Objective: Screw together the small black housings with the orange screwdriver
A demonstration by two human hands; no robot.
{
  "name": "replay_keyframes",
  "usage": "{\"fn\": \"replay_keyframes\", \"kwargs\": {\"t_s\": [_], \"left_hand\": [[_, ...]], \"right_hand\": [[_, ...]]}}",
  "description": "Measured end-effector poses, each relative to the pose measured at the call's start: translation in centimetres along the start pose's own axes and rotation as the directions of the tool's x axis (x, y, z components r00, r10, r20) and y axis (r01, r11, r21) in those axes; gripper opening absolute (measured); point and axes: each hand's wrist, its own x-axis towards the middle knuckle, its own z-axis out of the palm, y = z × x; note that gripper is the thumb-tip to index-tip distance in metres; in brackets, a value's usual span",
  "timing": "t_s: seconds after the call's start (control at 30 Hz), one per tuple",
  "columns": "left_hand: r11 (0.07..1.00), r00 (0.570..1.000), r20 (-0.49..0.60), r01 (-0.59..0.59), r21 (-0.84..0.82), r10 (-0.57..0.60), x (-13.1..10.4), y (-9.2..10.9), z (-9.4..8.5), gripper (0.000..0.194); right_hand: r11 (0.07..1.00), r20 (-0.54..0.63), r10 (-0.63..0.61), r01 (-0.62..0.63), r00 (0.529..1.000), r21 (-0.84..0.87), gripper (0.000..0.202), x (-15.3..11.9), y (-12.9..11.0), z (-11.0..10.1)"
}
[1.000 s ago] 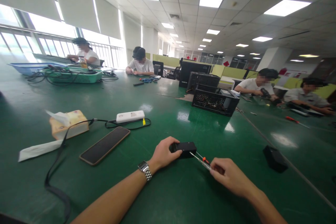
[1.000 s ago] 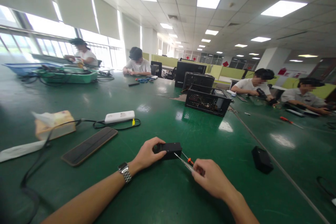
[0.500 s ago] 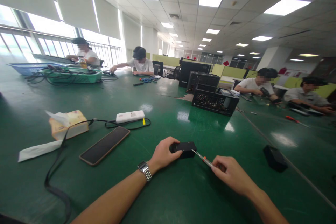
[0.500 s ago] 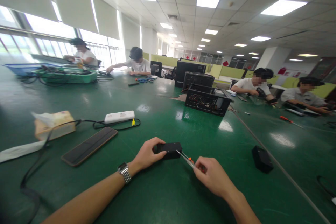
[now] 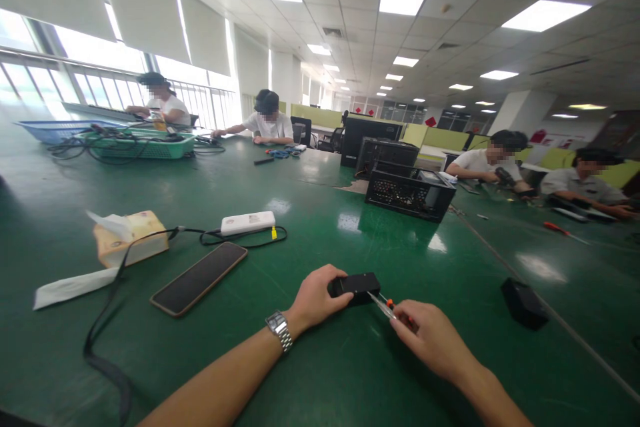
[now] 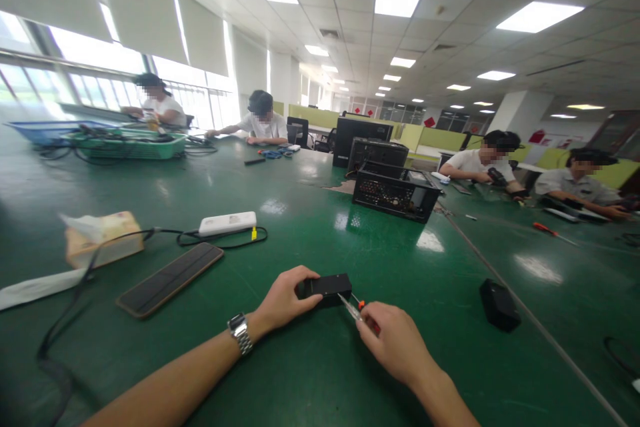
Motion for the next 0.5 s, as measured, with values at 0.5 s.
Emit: {"fn": "replay_keyframes", "kwargs": {"t_s": [0.5], "left_hand": [[1.000, 1.000, 0.004, -0.020, 0.019, 0.020, -0.1, 0.2, 0.3, 0.042]], "right_hand": [[0.985, -0.055, 0.164, -0.160, 0.985, 0.066, 0.020, 0.6, -2.1, 3.7]]}}
